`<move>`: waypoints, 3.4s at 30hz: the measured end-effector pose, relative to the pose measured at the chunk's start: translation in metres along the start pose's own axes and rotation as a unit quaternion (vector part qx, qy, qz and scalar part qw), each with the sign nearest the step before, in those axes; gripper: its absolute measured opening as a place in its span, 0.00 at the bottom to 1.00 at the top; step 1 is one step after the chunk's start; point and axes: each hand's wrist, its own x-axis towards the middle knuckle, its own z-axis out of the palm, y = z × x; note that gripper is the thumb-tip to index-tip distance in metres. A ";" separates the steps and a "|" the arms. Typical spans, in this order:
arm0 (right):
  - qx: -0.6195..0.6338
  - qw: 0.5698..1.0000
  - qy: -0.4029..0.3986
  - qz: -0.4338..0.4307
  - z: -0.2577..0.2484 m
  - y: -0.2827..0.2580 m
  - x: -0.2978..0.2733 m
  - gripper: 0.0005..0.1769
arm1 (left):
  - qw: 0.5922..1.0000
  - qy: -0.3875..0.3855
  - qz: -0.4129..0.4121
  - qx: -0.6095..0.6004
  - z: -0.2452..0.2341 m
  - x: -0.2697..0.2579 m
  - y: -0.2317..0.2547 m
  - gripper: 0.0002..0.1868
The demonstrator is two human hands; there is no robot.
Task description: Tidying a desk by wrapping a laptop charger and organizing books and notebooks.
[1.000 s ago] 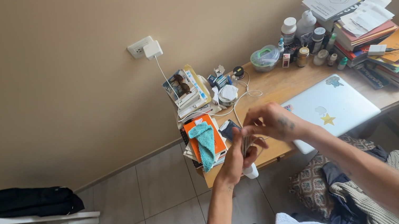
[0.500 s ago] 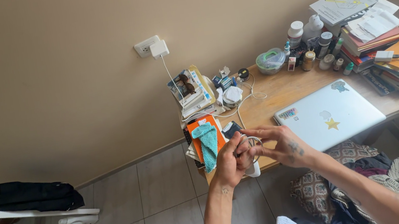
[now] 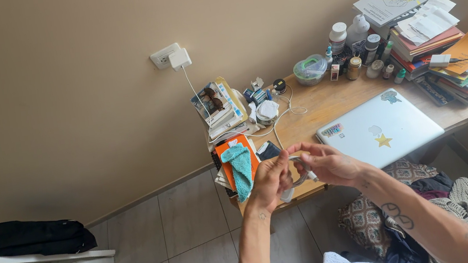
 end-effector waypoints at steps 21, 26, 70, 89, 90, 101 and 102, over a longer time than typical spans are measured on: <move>-0.033 0.984 0.166 -0.056 -0.036 0.062 -0.016 0.22 | 0.998 0.023 0.014 -0.059 0.025 -0.006 -0.004 0.18; 0.042 0.979 0.201 -0.008 -0.007 0.073 -0.024 0.34 | 0.996 0.021 0.061 -0.056 0.017 0.001 -0.015 0.18; -0.256 0.957 0.090 0.101 0.017 0.062 -0.048 0.38 | 0.981 0.168 0.082 0.053 -0.008 0.020 -0.033 0.21; -0.243 0.936 0.245 0.066 -0.018 0.097 -0.070 0.33 | 0.980 0.172 -0.040 0.089 -0.013 0.035 -0.174 0.34; -0.269 0.923 0.264 0.077 -0.023 0.102 -0.074 0.33 | 0.972 0.196 -0.062 0.112 -0.010 0.033 -0.181 0.33; -0.234 0.897 0.349 0.136 -0.117 0.166 -0.177 0.30 | 0.926 0.152 -0.155 0.309 0.019 0.020 -0.275 0.24; -0.197 0.899 0.369 0.127 -0.133 0.178 -0.189 0.30 | 0.922 0.141 -0.117 0.342 0.019 0.023 -0.288 0.22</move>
